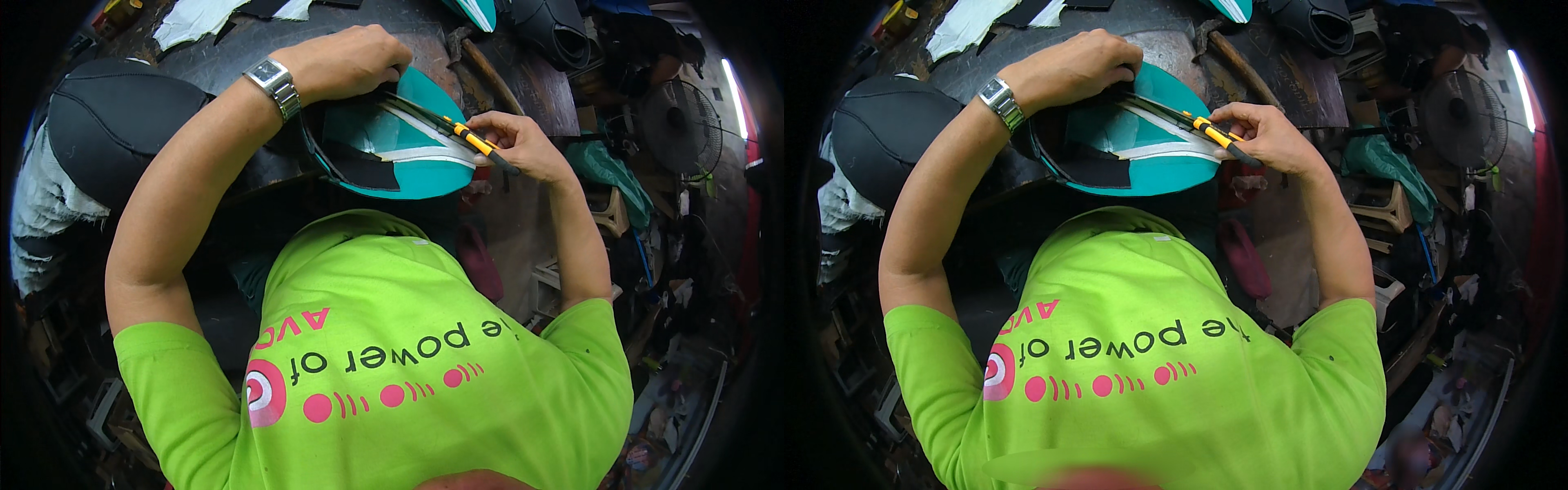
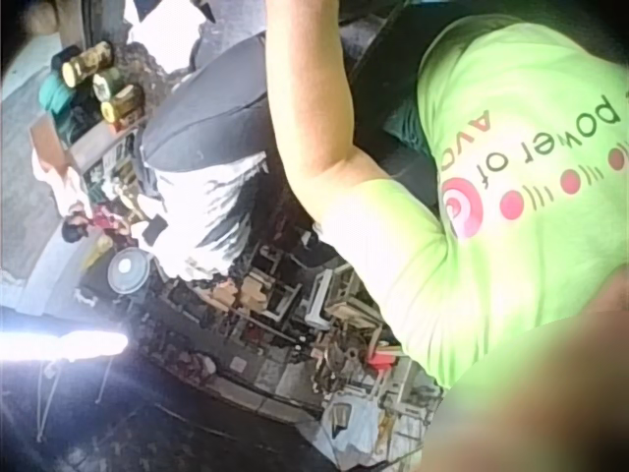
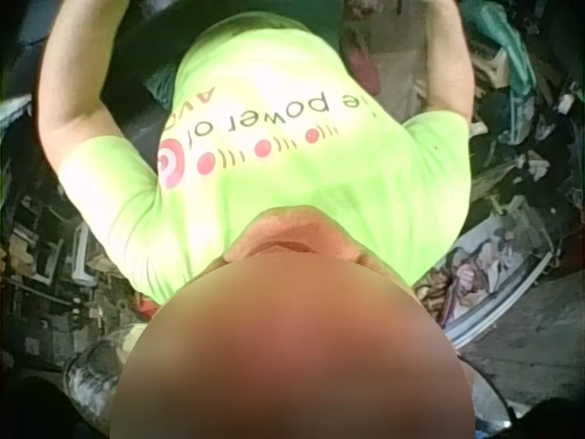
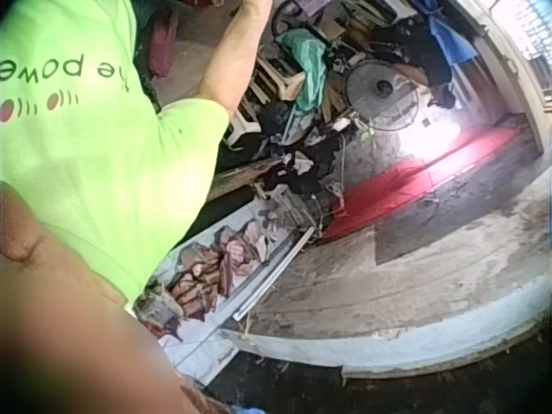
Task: The person lines the interior of a teal helmet with white padding and black fabric. They repeatedly position the materials, press them into place, and trim excess with yellow-handled scissors. The person works on multiple sections of the helmet's inner surface, adjusting and cutting the fabric to fit the curved interior.
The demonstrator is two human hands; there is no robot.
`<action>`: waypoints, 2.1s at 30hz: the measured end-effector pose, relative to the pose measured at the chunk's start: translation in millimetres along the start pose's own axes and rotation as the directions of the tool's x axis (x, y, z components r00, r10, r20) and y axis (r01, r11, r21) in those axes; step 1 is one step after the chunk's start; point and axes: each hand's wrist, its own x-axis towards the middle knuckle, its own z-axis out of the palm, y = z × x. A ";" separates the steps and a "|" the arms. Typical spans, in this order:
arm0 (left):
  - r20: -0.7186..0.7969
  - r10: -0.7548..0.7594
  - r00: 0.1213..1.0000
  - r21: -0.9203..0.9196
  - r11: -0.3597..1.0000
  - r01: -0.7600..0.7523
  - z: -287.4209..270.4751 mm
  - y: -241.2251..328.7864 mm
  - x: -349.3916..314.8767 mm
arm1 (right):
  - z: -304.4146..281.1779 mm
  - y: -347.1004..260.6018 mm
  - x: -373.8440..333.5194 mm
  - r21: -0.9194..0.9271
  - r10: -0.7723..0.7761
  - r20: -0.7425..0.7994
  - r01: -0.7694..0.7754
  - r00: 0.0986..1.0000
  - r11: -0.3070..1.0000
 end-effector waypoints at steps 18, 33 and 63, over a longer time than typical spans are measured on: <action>0.018 -0.005 1.000 -0.033 0.999 0.006 3.1 -1.4 0.8 | -3.7 -12.3 -5.3 0.009 0.000 0.112 -0.001 0.994 1.000; 0.044 -0.005 0.999 0.016 1.000 0.004 -0.8 4.1 -2.1 | 21.6 -25.2 -24.7 -0.062 -0.062 -0.038 0.059 0.997 0.996; -0.471 0.007 0.882 0.117 0.992 0.054 69.4 24.7 -96.4 | 74.8 -17.0 -46.4 0.644 0.167 0.246 -0.290 0.955 0.708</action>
